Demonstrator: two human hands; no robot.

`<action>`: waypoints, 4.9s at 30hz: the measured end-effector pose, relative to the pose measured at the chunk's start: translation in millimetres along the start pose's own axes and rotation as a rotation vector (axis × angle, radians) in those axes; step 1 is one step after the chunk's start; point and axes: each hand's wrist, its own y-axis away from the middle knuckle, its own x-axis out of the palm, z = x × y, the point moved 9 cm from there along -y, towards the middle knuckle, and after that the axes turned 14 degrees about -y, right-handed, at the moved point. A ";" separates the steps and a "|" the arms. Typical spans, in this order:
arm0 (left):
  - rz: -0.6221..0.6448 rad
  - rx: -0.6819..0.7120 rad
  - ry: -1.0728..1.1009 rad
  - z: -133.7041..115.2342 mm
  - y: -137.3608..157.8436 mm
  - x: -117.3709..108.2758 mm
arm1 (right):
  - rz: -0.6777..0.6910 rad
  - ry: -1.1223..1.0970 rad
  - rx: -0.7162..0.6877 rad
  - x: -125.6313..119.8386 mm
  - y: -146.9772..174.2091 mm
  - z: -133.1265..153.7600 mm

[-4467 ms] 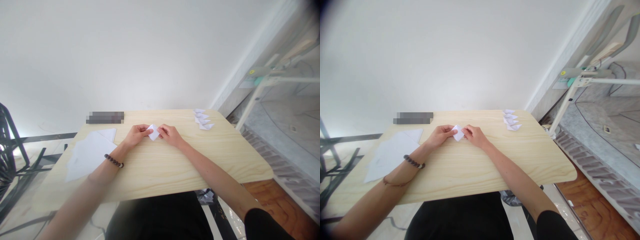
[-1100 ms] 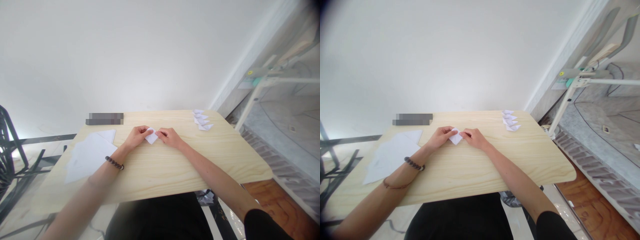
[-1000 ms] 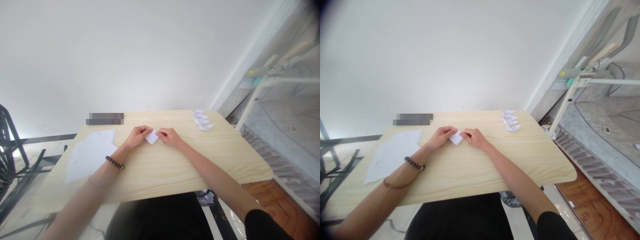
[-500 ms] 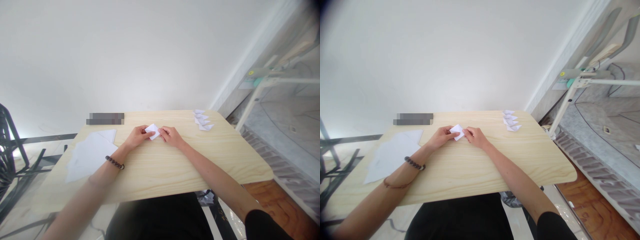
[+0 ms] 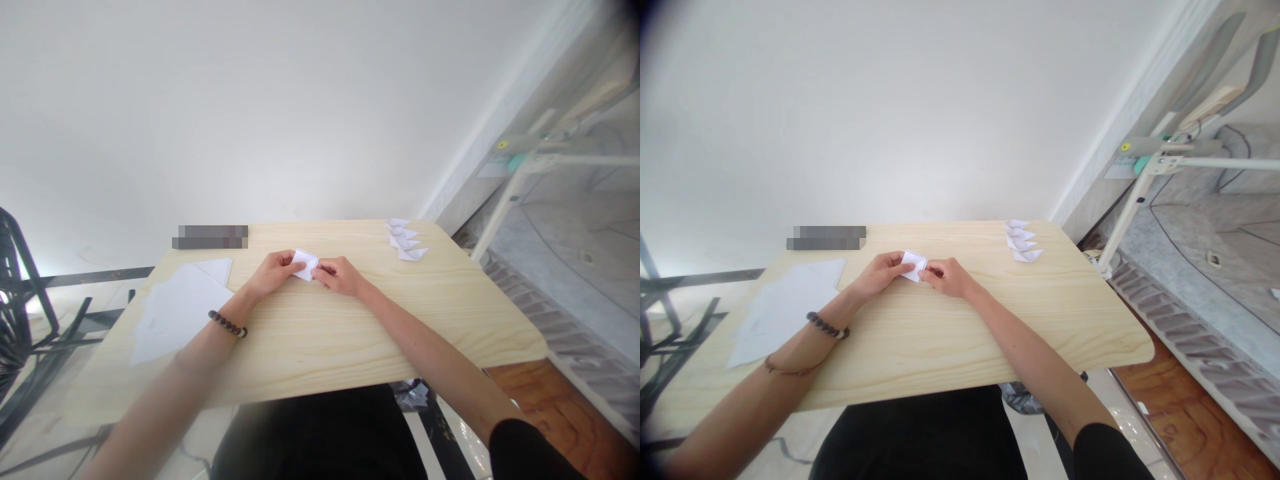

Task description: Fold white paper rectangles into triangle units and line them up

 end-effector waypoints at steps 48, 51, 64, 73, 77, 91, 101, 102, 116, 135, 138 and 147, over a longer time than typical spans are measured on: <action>0.068 0.034 -0.195 -6.4 4.4 6.8 | -0.082 0.009 -0.040 -9.6 -1.6 -1.4; 0.099 0.019 -0.205 -7.5 6.4 10.1 | -0.121 0.018 -0.086 -13.5 -0.4 7.4; -0.031 0.062 -0.175 -8.2 0.8 -0.7 | -0.119 -0.240 -0.001 -15.6 -3.5 -13.4; -0.063 0.044 -0.147 -3.8 -0.2 -3.0 | -0.169 -0.241 0.004 -19.3 -3.6 -14.0; -0.062 0.054 -0.133 -7.8 1.3 -0.7 | -0.142 -0.284 0.015 -17.4 -4.2 -15.1; -0.016 0.049 -0.153 -7.1 3.3 0.0 | 0.005 -0.330 0.039 -4.3 -4.7 -15.5; 0.006 -0.013 -0.027 0.6 1.0 4.0 | -0.074 -0.288 0.027 -11.1 -4.3 -15.1; 0.006 -0.019 -0.014 1.0 1.2 3.8 | -0.072 -0.293 0.026 -11.0 -4.2 -14.4; -0.043 -0.008 0.059 1.7 -0.4 -0.7 | -0.192 -0.045 -0.072 -19.2 -2.9 -1.1; -0.246 0.275 -0.774 -17.0 1.8 -15.3 | -0.159 0.207 -0.307 -16.4 -1.9 13.2; -0.230 0.285 -0.830 -17.4 2.1 -14.1 | -0.153 0.263 -0.292 -15.3 -2.5 12.9; -0.144 0.286 -0.824 -15.6 0.2 -7.3 | -0.108 0.456 -0.265 -12.0 -2.6 11.5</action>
